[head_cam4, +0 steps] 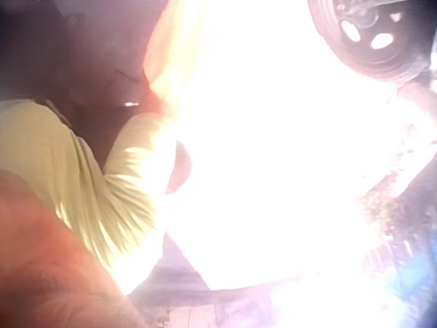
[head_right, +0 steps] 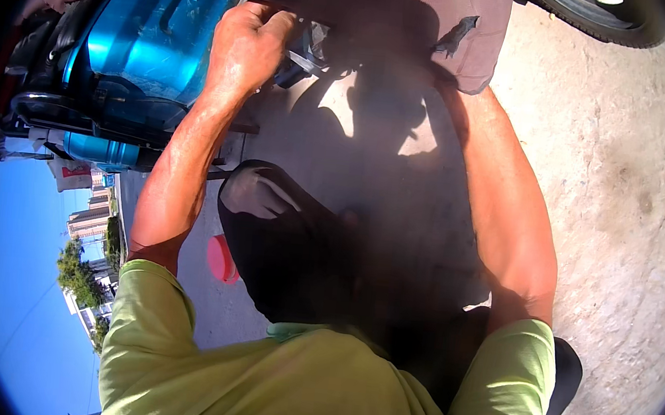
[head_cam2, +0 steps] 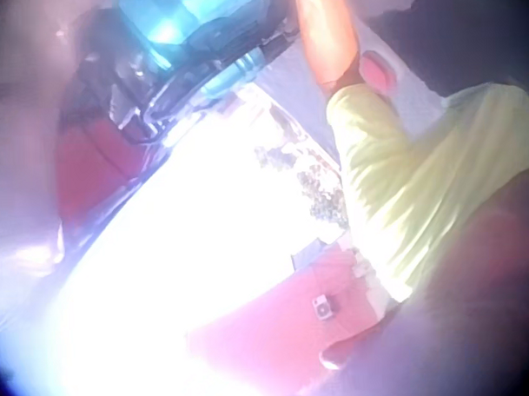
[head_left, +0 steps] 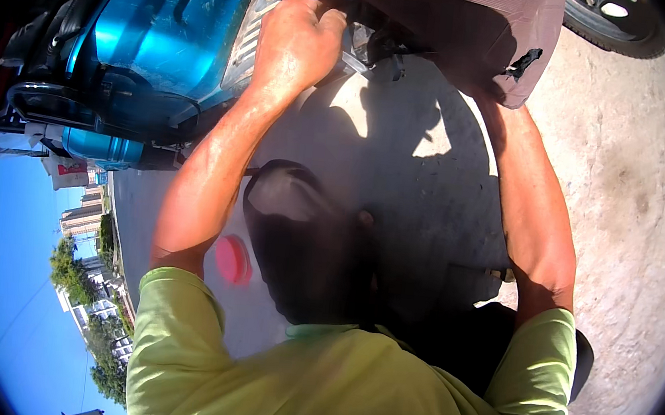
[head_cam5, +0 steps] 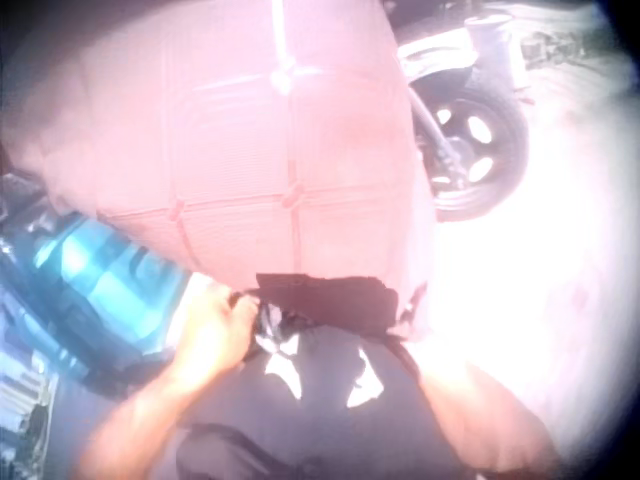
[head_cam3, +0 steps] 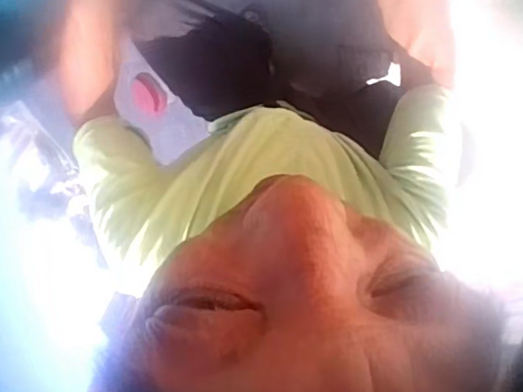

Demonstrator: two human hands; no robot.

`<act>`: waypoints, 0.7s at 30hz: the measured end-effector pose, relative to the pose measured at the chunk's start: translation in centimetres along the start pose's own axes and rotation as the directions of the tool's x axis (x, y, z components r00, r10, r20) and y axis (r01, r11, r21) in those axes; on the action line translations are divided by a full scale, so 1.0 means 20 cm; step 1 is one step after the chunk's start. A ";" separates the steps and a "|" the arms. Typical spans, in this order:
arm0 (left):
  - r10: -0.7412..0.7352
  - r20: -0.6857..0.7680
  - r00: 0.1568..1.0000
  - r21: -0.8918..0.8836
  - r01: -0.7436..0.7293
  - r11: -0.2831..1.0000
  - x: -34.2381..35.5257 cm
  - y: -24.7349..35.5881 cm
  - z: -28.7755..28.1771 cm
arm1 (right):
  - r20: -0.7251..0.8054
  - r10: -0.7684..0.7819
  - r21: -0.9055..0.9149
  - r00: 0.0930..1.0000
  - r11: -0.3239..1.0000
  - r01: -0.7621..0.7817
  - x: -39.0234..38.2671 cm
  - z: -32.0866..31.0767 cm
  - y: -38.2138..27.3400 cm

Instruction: The person uses a screwdriver to loosen a screw on a metal component of a blue vehicle. They then use their hands to detach a metal bracket and a small component from the vehicle's frame while sitting on the ground.

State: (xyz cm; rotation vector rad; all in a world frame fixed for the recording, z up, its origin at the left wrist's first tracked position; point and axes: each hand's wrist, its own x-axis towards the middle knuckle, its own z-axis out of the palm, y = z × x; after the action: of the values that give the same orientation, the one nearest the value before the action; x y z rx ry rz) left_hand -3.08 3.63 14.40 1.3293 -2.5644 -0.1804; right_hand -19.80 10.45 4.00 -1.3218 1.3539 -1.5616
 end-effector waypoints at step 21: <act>0.100 0.158 0.982 0.459 -0.163 0.874 0.09 0.02 -0.04 | 0.007 0.048 -0.217 0.999 0.975 -0.045 -0.07 -0.05 -0.02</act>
State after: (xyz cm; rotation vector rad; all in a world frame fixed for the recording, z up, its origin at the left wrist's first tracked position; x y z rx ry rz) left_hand -4.24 2.42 15.66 1.3135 -2.9194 0.4267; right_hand -20.43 12.08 4.02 -1.4146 1.5719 -1.4032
